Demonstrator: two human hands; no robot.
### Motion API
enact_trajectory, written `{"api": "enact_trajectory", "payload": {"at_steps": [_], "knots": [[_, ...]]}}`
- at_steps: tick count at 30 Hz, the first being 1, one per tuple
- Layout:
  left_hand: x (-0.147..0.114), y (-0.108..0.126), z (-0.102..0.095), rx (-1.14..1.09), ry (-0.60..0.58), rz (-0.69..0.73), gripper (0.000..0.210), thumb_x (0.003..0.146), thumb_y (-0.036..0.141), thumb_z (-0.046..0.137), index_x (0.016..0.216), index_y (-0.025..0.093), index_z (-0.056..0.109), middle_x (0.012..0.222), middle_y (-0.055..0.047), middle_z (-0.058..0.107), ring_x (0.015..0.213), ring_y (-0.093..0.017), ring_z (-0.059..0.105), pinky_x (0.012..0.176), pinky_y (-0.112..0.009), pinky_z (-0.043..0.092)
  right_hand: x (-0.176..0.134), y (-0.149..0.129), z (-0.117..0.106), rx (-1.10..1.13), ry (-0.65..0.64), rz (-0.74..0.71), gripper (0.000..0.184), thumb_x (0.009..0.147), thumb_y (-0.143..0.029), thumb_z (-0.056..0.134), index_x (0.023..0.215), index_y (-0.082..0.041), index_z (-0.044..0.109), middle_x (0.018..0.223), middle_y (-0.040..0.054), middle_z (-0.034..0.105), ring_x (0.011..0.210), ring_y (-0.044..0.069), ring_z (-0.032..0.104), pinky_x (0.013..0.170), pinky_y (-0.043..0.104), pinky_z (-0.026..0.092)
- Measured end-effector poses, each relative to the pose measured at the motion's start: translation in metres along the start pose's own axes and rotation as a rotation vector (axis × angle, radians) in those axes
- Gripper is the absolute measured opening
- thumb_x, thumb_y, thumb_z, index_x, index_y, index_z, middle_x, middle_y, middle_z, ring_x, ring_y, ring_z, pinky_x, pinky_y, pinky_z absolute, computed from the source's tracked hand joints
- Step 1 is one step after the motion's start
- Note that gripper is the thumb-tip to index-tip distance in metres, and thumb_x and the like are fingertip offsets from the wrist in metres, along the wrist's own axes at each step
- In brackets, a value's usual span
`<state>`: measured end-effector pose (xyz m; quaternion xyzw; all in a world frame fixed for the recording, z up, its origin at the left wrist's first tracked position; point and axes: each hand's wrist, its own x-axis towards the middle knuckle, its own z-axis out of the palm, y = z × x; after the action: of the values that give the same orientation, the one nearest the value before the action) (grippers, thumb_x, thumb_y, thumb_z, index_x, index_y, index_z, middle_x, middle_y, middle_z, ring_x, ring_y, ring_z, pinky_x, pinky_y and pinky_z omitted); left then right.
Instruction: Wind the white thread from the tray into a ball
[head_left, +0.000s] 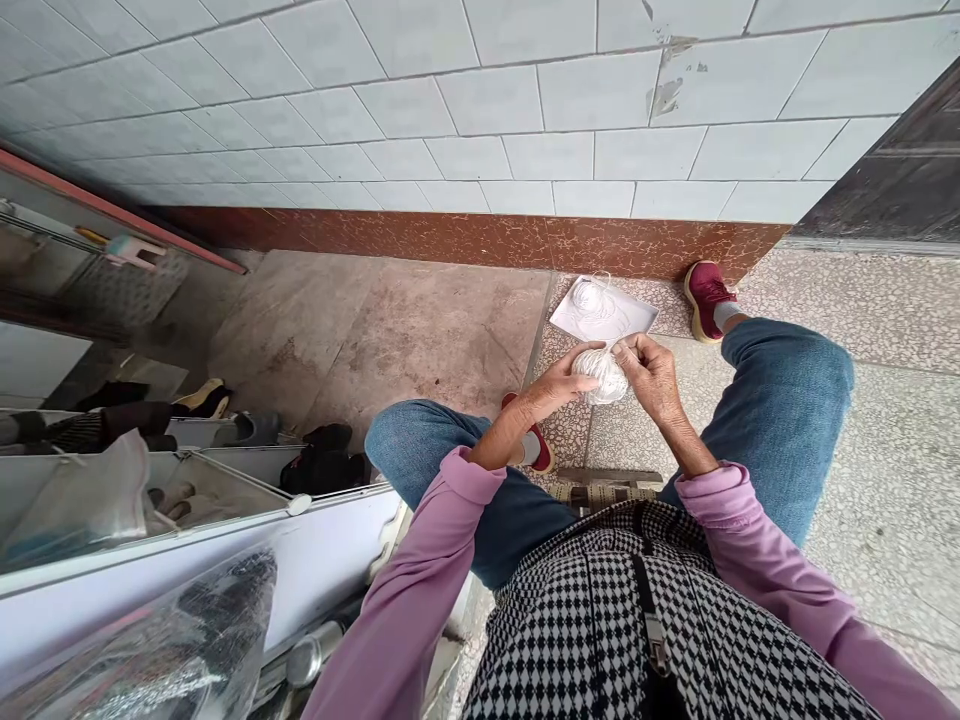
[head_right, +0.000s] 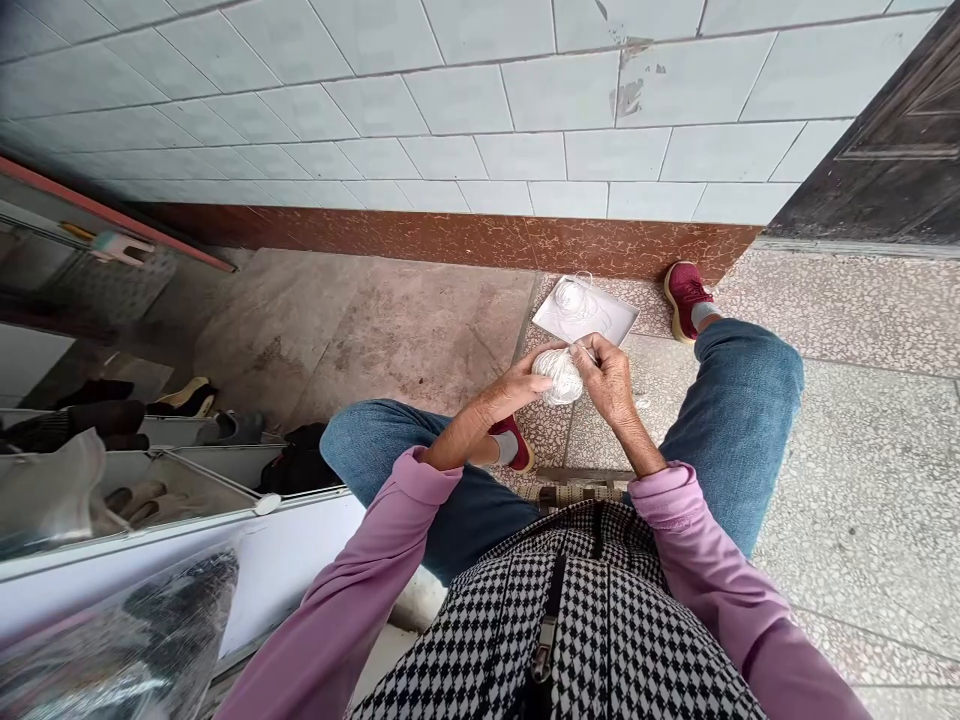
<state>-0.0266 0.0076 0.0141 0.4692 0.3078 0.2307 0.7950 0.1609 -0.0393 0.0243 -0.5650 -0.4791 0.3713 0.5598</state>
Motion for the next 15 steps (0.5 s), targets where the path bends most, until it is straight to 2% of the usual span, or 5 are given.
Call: {"api": "enact_trajectory", "payload": {"at_steps": [3,7,10,13,15], "knots": [[0.001,-0.004,0.002,0.049,0.097,0.038,0.087,0.069,0.048,0.094,0.147,0.024,0.061,0.118,-0.006,0.073,0.101,-0.022,0.07,0.087,-0.032,0.055,-0.001,0.0,0.002,-0.012,-0.014,-0.011,0.043,0.094,-0.059,0.073,0.075,-0.023,0.059,0.062,-0.0041,0.046,0.057,0.013,0.036,0.056,0.029,0.028],[0.004,-0.004,0.005,0.131,0.209,0.079,0.069,0.066,0.044,0.093,0.125,0.018,0.07,0.114,-0.006,0.074,0.1,-0.021,0.068,0.087,-0.03,0.053,0.002,0.007,-0.006,0.067,-0.075,0.053,0.049,0.089,-0.067,0.077,0.076,-0.023,0.062,0.058,-0.0059,0.041,0.055,0.012,0.032,0.053,0.028,0.026],[0.005,0.001,0.007,0.032,0.169,0.068,0.067,0.064,0.046,0.09,0.122,0.019,0.07,0.112,-0.007,0.076,0.099,-0.023,0.07,0.086,-0.032,0.054,0.006,0.014,-0.012,0.146,-0.074,0.124,0.051,0.084,-0.07,0.081,0.077,-0.023,0.062,0.055,-0.0077,0.036,0.052,0.011,0.028,0.049,0.027,0.022],[0.007,0.003,0.009,-0.075,0.109,0.063,0.068,0.067,0.051,0.085,0.126,0.02,0.069,0.115,-0.009,0.077,0.101,-0.026,0.073,0.087,-0.036,0.057,0.004,0.019,-0.006,0.217,-0.074,0.213,0.052,0.081,-0.072,0.081,0.077,-0.024,0.059,0.053,-0.0092,0.033,0.049,0.01,0.024,0.046,0.026,0.018],[0.007,0.002,0.009,-0.006,0.135,0.106,0.068,0.073,0.057,0.08,0.131,0.022,0.069,0.117,-0.01,0.077,0.103,-0.027,0.074,0.088,-0.039,0.061,0.0,0.022,0.003,0.262,-0.069,0.281,0.053,0.079,-0.072,0.08,0.076,-0.025,0.056,0.053,-0.01,0.031,0.047,0.009,0.022,0.044,0.025,0.017]]}}
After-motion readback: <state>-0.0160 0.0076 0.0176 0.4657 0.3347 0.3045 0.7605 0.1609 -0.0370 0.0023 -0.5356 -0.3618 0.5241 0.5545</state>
